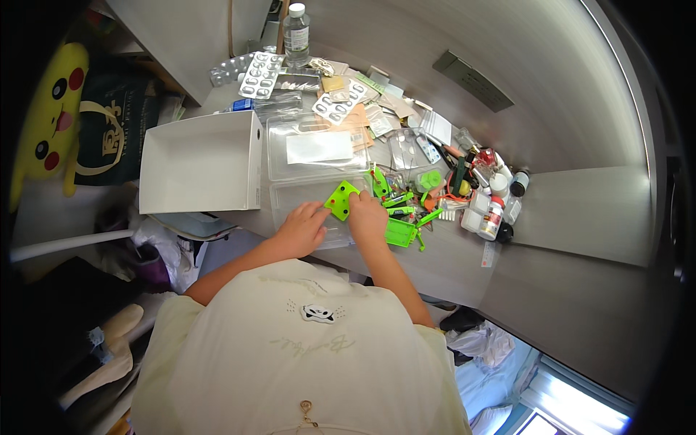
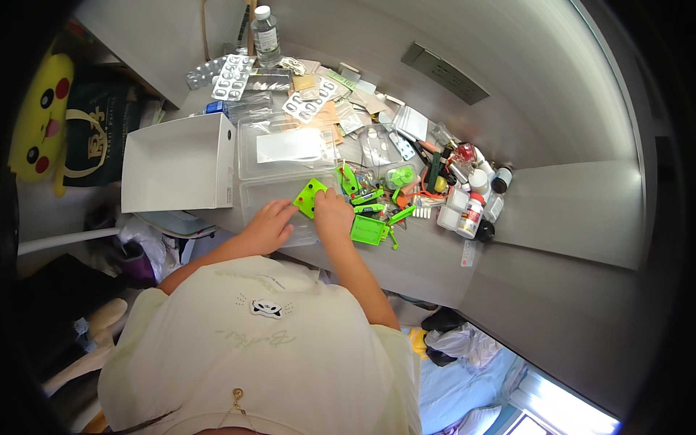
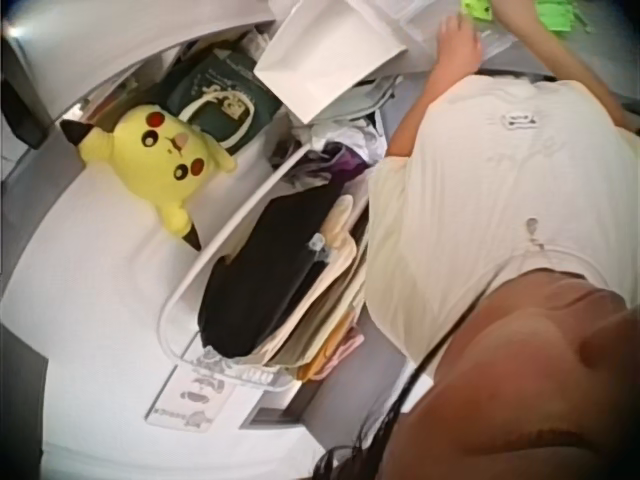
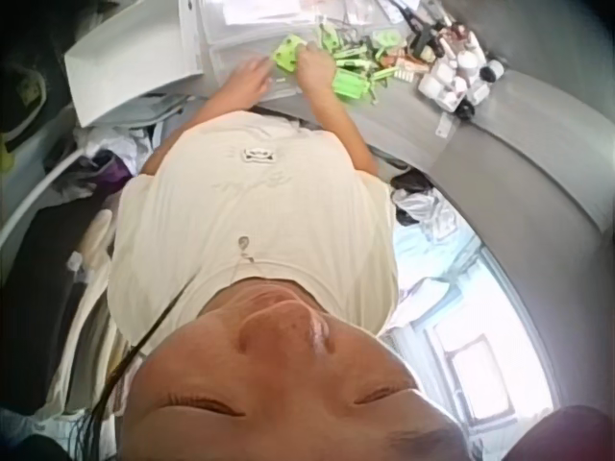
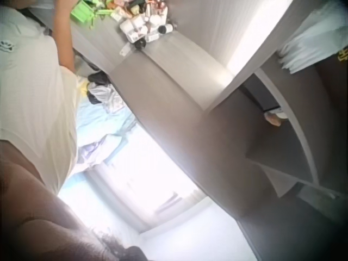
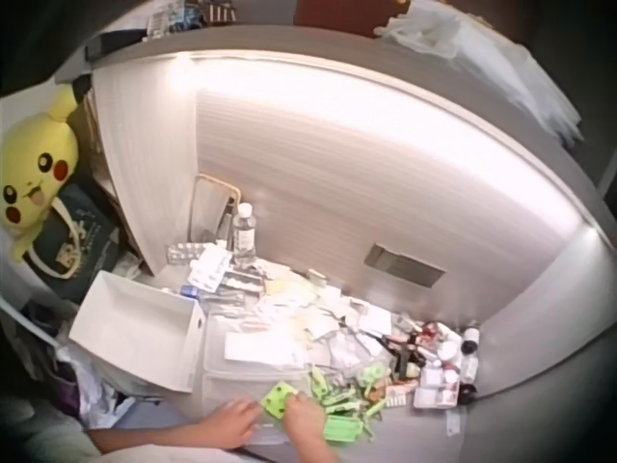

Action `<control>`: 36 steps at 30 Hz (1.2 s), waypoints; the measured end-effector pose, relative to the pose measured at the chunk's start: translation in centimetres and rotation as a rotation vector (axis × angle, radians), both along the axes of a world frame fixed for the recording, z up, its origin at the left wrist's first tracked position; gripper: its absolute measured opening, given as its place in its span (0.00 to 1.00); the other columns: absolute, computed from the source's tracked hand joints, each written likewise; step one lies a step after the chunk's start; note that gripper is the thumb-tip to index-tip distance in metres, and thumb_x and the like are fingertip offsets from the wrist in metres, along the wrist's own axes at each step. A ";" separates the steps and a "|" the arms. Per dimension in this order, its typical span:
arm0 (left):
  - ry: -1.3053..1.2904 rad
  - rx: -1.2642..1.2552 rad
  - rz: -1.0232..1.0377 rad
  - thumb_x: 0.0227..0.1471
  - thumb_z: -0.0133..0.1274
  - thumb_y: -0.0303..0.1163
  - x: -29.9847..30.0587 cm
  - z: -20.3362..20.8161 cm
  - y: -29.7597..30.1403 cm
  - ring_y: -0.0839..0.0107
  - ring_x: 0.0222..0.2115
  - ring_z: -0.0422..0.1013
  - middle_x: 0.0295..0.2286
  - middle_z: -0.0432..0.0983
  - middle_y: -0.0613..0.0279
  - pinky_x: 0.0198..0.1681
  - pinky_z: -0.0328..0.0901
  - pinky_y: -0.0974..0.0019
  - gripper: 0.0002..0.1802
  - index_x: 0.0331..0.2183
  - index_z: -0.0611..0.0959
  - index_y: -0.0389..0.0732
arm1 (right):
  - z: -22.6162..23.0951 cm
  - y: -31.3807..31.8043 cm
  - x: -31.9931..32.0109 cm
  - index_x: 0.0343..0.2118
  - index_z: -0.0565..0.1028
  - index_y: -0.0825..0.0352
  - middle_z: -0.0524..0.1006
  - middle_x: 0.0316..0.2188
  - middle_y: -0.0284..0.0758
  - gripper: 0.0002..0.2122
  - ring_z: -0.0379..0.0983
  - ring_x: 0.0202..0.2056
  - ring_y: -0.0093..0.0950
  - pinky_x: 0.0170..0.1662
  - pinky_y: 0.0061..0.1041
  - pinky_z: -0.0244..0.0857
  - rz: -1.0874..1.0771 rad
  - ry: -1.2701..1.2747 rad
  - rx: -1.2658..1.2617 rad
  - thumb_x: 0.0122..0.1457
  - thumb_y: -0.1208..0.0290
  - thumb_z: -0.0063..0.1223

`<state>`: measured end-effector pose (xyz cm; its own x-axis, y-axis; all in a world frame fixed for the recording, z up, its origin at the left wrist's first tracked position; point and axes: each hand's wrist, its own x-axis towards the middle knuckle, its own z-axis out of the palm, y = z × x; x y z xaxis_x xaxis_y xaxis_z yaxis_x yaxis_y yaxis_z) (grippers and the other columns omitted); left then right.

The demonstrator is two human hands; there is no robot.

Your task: The person organizes a cluttered desk by sorting various items into a white box and a clear plastic container. They place a brown wallet, a water bottle, and green electronic components into the containers. They also handle a small robot toy and a red object before placing them on the shelf.

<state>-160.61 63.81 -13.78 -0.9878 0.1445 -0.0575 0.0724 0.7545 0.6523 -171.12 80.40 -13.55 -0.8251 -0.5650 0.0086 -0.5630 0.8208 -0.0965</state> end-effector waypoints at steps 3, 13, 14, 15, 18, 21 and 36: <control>-0.044 -0.037 -0.011 0.51 0.53 0.32 -0.7 -0.5 0.7 0.45 0.54 0.61 0.54 0.63 0.43 0.58 0.58 0.50 0.27 0.53 0.71 0.36 | 0.3 0.3 0.6 0.27 0.73 0.61 0.75 0.28 0.34 0.02 0.77 0.29 0.34 0.27 0.35 0.71 -0.055 0.030 0.007 0.50 0.73 0.52; -0.028 -0.076 -0.004 0.50 0.55 0.34 -2.2 -1.6 2.2 0.42 0.57 0.57 0.57 0.60 0.42 0.60 0.55 0.48 0.34 0.58 0.66 0.37 | 2.0 5.3 -2.5 0.45 0.73 0.67 0.75 0.40 0.43 0.16 0.71 0.44 0.44 0.47 0.41 0.65 -0.265 0.077 -0.403 0.54 0.70 0.58; -0.039 -0.079 -0.010 0.51 0.55 0.34 -2.4 -1.6 2.2 0.42 0.58 0.57 0.58 0.59 0.42 0.60 0.55 0.48 0.34 0.58 0.66 0.37 | 2.4 6.8 -4.0 0.48 0.71 0.68 0.73 0.45 0.46 0.19 0.68 0.49 0.46 0.53 0.43 0.61 -0.313 0.103 -0.445 0.54 0.71 0.58; -0.045 -0.075 -0.011 0.50 0.54 0.34 -2.6 -1.7 2.2 0.44 0.58 0.57 0.58 0.59 0.43 0.60 0.55 0.47 0.33 0.57 0.67 0.37 | 1.8 8.6 -5.6 0.52 0.68 0.68 0.70 0.49 0.49 0.24 0.64 0.54 0.48 0.56 0.44 0.57 -0.324 0.144 -0.456 0.52 0.68 0.61; -0.048 -0.041 -0.015 0.50 0.54 0.33 -2.5 -2.1 1.2 0.46 0.59 0.56 0.58 0.59 0.44 0.60 0.54 0.47 0.32 0.57 0.68 0.37 | 1.1 12.0 -9.5 0.58 0.62 0.68 0.65 0.55 0.53 0.35 0.58 0.59 0.50 0.61 0.45 0.52 -0.300 0.095 -0.369 0.48 0.63 0.66; -0.028 0.029 -0.029 0.51 0.53 0.31 -1.9 -1.1 -0.3 0.45 0.59 0.56 0.58 0.59 0.44 0.61 0.54 0.49 0.30 0.57 0.69 0.39 | 0.3 13.8 -12.1 0.59 0.63 0.67 0.63 0.57 0.55 0.39 0.58 0.59 0.51 0.61 0.44 0.53 -0.252 -0.061 -0.294 0.44 0.59 0.69; -0.019 0.134 0.033 0.54 0.52 0.31 1.1 1.9 -2.3 0.47 0.56 0.59 0.56 0.62 0.48 0.59 0.56 0.51 0.24 0.53 0.73 0.42 | 4.0 7.5 0.9 0.48 0.70 0.63 0.62 0.50 0.48 0.26 0.59 0.55 0.45 0.57 0.43 0.56 -0.113 -0.354 -0.822 0.43 0.68 0.66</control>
